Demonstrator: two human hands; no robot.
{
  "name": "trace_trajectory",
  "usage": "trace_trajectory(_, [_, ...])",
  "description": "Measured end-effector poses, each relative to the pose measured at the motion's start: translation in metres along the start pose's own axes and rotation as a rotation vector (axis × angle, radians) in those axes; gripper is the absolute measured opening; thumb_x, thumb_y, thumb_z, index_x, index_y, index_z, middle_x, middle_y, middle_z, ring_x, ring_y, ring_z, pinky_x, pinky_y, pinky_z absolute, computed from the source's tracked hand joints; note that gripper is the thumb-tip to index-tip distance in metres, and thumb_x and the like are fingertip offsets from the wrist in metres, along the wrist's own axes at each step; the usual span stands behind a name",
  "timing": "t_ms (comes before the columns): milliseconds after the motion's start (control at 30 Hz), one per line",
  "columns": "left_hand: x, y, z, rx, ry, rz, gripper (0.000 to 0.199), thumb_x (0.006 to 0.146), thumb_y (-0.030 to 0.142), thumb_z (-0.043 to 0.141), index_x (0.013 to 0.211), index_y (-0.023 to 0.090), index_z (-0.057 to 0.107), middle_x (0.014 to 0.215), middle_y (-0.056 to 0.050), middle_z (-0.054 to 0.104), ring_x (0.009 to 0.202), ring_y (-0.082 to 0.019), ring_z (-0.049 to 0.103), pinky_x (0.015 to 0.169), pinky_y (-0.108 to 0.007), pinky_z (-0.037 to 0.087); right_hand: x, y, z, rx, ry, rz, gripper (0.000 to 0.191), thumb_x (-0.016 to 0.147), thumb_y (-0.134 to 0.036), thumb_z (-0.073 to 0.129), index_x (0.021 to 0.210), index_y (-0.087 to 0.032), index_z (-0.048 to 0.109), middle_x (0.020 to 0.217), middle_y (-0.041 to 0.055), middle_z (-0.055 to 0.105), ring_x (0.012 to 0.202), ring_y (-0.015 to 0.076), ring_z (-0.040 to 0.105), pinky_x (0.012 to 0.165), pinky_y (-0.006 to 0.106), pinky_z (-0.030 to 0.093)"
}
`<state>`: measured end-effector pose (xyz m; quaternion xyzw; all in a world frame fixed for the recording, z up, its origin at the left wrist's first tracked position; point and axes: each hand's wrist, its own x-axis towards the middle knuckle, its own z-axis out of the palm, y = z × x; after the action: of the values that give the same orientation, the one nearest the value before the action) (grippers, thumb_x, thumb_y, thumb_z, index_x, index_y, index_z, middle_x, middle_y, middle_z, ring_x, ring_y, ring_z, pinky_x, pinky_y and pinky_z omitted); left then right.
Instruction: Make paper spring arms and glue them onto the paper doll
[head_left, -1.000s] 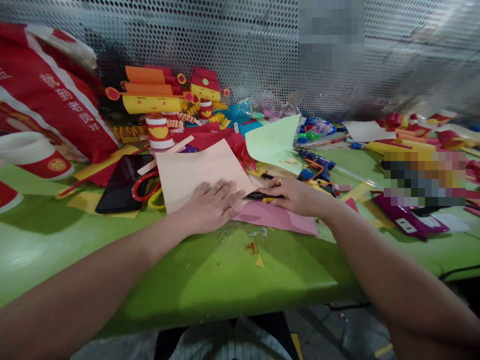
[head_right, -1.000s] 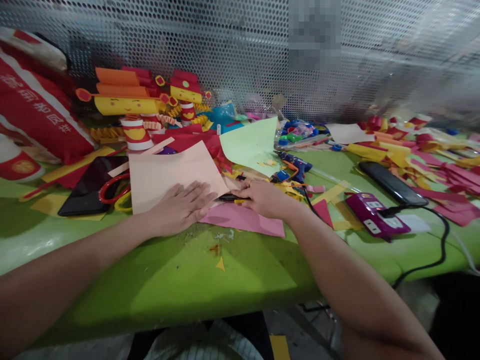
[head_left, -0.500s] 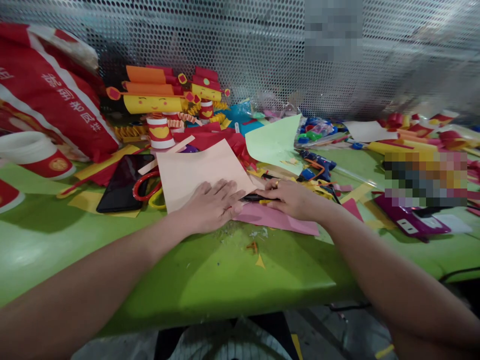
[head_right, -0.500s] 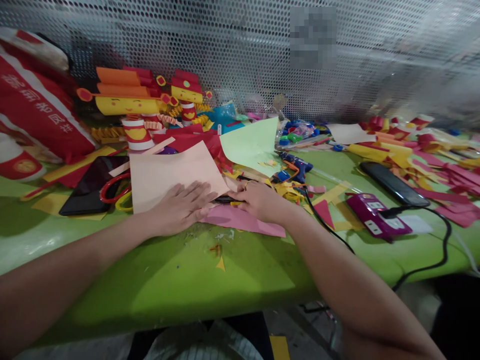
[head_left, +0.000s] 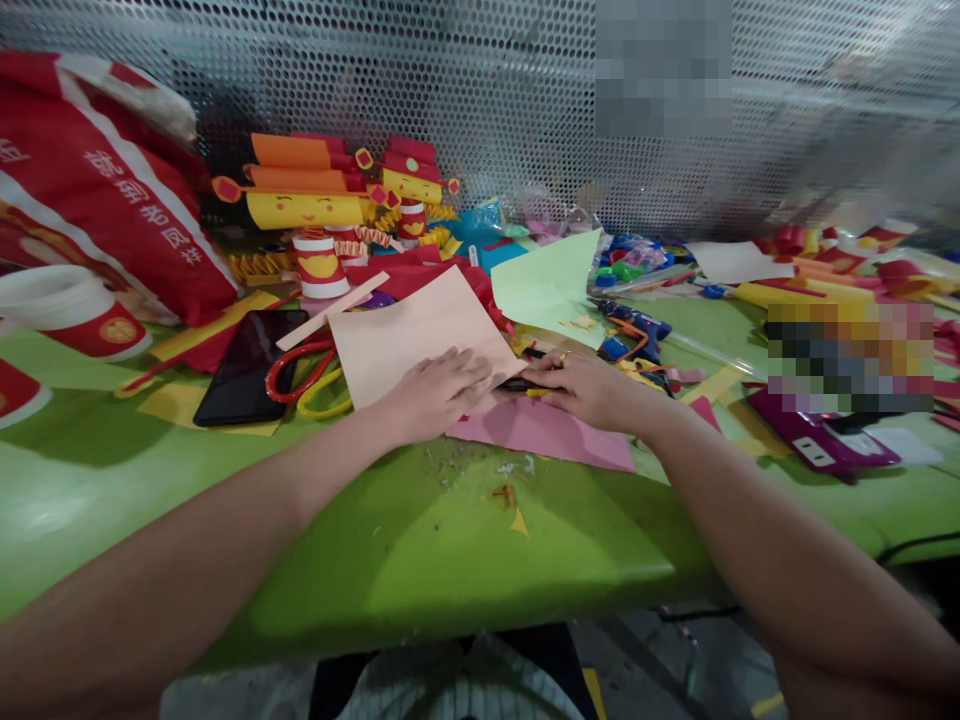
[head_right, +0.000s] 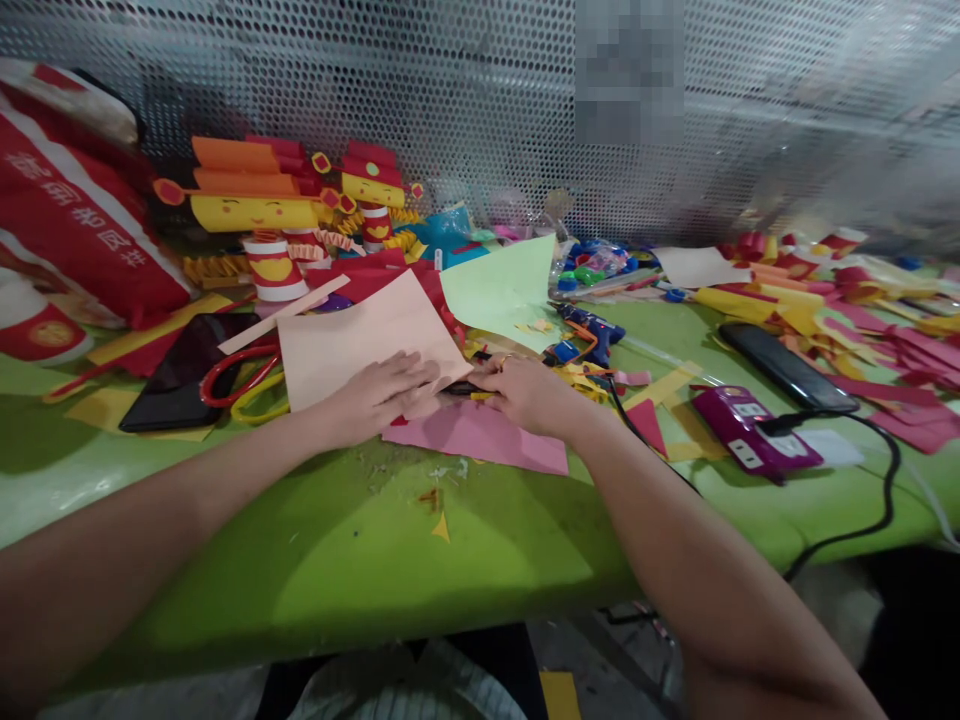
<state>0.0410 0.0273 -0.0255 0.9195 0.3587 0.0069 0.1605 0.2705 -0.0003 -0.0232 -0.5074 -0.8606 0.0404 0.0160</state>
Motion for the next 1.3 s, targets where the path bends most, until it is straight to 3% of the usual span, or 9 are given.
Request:
trace_trajectory(100, [-0.004,-0.014,-0.008,-0.014,0.000,0.014,0.044,0.093,0.037,0.023,0.132,0.033,0.042,0.147,0.005,0.026,0.136,-0.017,0.019,0.107,-0.035,0.022,0.000,0.002,-0.001,0.022,-0.015,0.002,0.038,0.082,-0.021,0.050,0.118,-0.021,0.060,0.118,0.0101,0.059,0.104,0.0256,0.054,0.089,0.042,0.042])
trace_trajectory(233, [-0.013,-0.029,-0.011,0.099,-0.089,0.035,0.037,0.091,0.034,0.034,0.122,0.035,0.052,0.146,0.005,0.029,0.136,-0.020,0.020,0.108,-0.040,0.018,-0.001,0.003,0.000,0.061,-0.007,0.010,0.039,0.082,-0.021,0.049,0.120,-0.021,0.058,0.119,0.0108,0.058,0.106,0.0255,0.052,0.090,0.042,0.041])
trace_trajectory(600, [-0.016,-0.019,-0.004,0.154,-0.097,-0.027,0.047,0.091,0.024,0.024,0.135,0.037,0.034,0.147,0.007,0.024,0.137,-0.019,0.016,0.107,-0.046,0.015,0.003,-0.009,-0.002,0.059,-0.003,-0.012,0.039,0.082,-0.019,0.050,0.120,-0.025,0.058,0.119,0.0085,0.059,0.107,0.0264,0.053,0.092,0.045,0.042])
trace_trajectory(933, [-0.016,-0.019,-0.004,0.178,-0.117,-0.031,0.047,0.092,0.025,0.021,0.136,0.037,0.033,0.148,0.007,0.021,0.138,-0.019,0.014,0.107,-0.045,0.013,-0.004,-0.005,-0.006,0.091,-0.070,-0.063,0.039,0.084,-0.017,0.045,0.121,-0.022,0.057,0.127,0.0061,0.055,0.111,0.0230,0.051,0.095,0.040,0.041])
trace_trajectory(1100, [-0.014,-0.017,-0.003,0.147,-0.096,-0.043,0.046,0.093,0.030,0.017,0.136,0.037,0.033,0.148,0.006,0.023,0.137,-0.020,0.015,0.106,-0.047,0.014,-0.002,-0.005,-0.001,0.054,-0.017,-0.072,0.040,0.085,-0.020,0.045,0.123,-0.022,0.055,0.121,0.0076,0.059,0.106,0.0241,0.054,0.088,0.040,0.044])
trace_trajectory(1300, [-0.007,-0.013,0.001,0.124,-0.070,-0.067,0.046,0.093,0.037,0.015,0.135,0.038,0.034,0.148,0.004,0.024,0.137,-0.023,0.016,0.105,-0.049,0.015,0.003,-0.014,-0.001,0.033,-0.011,-0.064,0.040,0.082,-0.014,0.046,0.120,-0.018,0.057,0.123,0.0072,0.058,0.106,0.0225,0.053,0.092,0.040,0.041])
